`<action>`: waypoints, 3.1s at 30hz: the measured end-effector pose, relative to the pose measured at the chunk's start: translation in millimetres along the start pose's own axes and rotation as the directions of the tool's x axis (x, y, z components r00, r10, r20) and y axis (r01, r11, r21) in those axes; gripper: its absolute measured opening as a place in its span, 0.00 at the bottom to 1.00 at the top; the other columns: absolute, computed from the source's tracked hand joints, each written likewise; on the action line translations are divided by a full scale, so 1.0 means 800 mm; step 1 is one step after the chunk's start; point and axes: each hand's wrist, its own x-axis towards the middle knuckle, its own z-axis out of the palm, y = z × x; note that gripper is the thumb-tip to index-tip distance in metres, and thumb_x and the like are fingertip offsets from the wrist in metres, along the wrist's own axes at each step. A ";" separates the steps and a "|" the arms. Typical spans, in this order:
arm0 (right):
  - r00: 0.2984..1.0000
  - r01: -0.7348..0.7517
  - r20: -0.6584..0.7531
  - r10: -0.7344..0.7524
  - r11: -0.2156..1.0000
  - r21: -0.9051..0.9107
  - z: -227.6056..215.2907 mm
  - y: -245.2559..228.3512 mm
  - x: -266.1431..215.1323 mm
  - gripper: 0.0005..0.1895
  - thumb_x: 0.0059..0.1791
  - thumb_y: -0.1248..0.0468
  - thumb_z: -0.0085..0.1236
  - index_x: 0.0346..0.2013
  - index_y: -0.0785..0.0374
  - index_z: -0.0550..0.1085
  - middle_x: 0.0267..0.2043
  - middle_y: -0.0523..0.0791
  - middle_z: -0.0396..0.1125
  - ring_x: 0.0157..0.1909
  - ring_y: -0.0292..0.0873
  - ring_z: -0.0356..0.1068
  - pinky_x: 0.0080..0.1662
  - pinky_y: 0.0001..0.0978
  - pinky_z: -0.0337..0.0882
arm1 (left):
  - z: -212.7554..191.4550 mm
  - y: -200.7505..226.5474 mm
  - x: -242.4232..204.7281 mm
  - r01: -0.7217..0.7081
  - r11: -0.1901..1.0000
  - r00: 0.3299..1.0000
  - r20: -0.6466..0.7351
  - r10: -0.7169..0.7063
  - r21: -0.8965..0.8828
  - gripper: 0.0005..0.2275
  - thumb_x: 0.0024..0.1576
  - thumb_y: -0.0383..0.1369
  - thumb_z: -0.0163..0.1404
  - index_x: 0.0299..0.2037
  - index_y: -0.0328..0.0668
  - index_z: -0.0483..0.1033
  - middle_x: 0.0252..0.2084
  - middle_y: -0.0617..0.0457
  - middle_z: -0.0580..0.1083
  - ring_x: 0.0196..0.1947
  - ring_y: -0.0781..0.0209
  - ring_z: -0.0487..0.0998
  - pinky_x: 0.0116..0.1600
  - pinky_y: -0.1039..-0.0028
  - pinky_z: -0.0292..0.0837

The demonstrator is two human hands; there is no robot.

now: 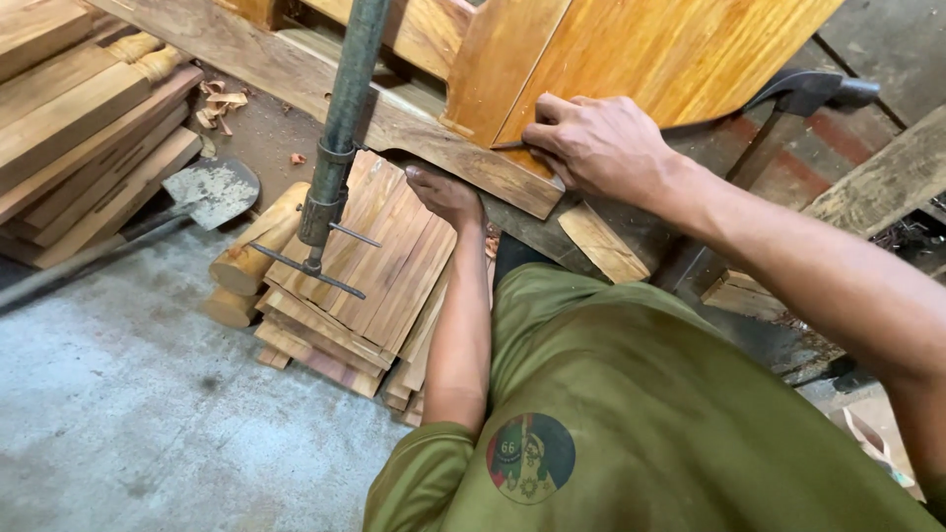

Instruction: The person assembles a wooden chair frame by securing a wooden slat to the backrest using a hammer and nails. They position the slat, drive nails into the wood, and then remove a metal clamp from the assembly.

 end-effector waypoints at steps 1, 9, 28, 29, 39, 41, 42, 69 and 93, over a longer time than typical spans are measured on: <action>1.000 -0.002 -0.002 0.002 1.000 0.002 0.002 0.002 0.000 0.14 0.61 0.52 0.44 0.38 0.56 0.70 0.39 0.46 0.62 0.30 0.49 0.72 0.20 0.46 0.68 | -0.002 0.004 -0.002 -0.003 1.000 1.000 0.002 0.003 0.001 0.26 0.68 0.47 0.27 0.49 0.28 0.70 0.53 0.24 0.72 0.52 0.23 0.71 0.51 0.54 0.63; 0.989 0.137 0.070 -0.128 0.979 -0.148 -0.001 0.019 0.012 0.07 0.56 0.55 0.49 0.40 0.53 0.70 0.40 0.42 0.62 0.33 0.45 0.74 0.25 0.44 0.72 | -0.004 0.036 -0.009 0.085 0.996 0.996 0.002 -0.085 -0.023 0.27 0.67 0.48 0.27 0.49 0.27 0.70 0.54 0.25 0.72 0.52 0.25 0.71 0.54 0.55 0.62; 1.000 0.027 -0.003 -0.027 0.998 -0.050 -0.007 0.013 -0.016 0.13 0.60 0.53 0.46 0.43 0.58 0.73 0.38 0.47 0.62 0.24 0.48 0.69 0.17 0.43 0.67 | 0.005 -0.004 0.003 -0.001 0.998 1.000 -0.017 0.000 -0.067 0.24 0.68 0.44 0.30 0.48 0.24 0.69 0.52 0.23 0.72 0.49 0.25 0.72 0.53 0.56 0.62; 0.998 -0.049 0.041 0.048 0.998 0.038 -0.008 0.007 -0.019 0.14 0.60 0.53 0.45 0.44 0.59 0.73 0.37 0.48 0.63 0.22 0.51 0.70 0.18 0.47 0.68 | 0.004 0.001 0.002 0.043 0.994 0.999 -0.005 -0.043 -0.099 0.25 0.67 0.45 0.30 0.57 0.25 0.66 0.61 0.25 0.67 0.59 0.29 0.68 0.61 0.58 0.60; 0.883 -0.469 0.265 0.386 0.718 0.515 0.033 -0.040 -0.019 0.13 0.58 0.55 0.41 0.42 0.62 0.65 0.36 0.60 0.69 0.43 0.70 0.73 0.41 0.66 0.73 | -0.004 0.010 0.003 0.172 0.980 0.983 0.079 -0.164 -0.104 0.27 0.71 0.49 0.30 0.69 0.32 0.61 0.67 0.26 0.62 0.70 0.33 0.60 0.75 0.52 0.53; 0.874 -0.486 0.265 0.408 0.724 0.489 0.040 -0.042 -0.014 0.13 0.58 0.54 0.41 0.42 0.61 0.66 0.36 0.58 0.70 0.43 0.68 0.74 0.41 0.64 0.74 | -0.005 0.009 0.005 0.160 0.982 0.985 0.078 -0.152 -0.101 0.26 0.72 0.47 0.30 0.68 0.31 0.60 0.67 0.25 0.62 0.70 0.31 0.60 0.75 0.51 0.53; 0.864 -0.504 0.264 0.429 0.725 0.469 0.043 -0.044 -0.012 0.13 0.58 0.54 0.41 0.42 0.60 0.66 0.35 0.57 0.70 0.42 0.66 0.75 0.41 0.62 0.74 | -0.007 0.008 0.007 0.144 0.985 0.988 0.077 -0.137 -0.093 0.26 0.72 0.46 0.30 0.68 0.29 0.60 0.67 0.23 0.61 0.70 0.29 0.60 0.75 0.50 0.53; 0.912 -0.326 0.062 0.405 0.626 0.709 -0.008 -0.086 -0.028 0.08 0.56 0.63 0.50 0.41 0.65 0.73 0.35 0.65 0.68 0.44 0.71 0.72 0.42 0.61 0.71 | -0.005 0.002 0.002 0.165 0.981 0.984 0.090 -0.156 -0.104 0.22 0.71 0.42 0.31 0.65 0.28 0.61 0.63 0.22 0.63 0.67 0.25 0.61 0.73 0.46 0.55; 0.910 -0.270 -0.020 0.414 0.628 0.730 0.016 -0.052 -0.034 0.08 0.57 0.64 0.51 0.39 0.68 0.72 0.34 0.65 0.67 0.43 0.72 0.71 0.44 0.58 0.71 | -0.007 0.007 -0.003 0.161 0.978 0.985 0.087 -0.150 -0.132 0.24 0.71 0.42 0.32 0.67 0.26 0.59 0.67 0.22 0.59 0.70 0.27 0.57 0.75 0.49 0.50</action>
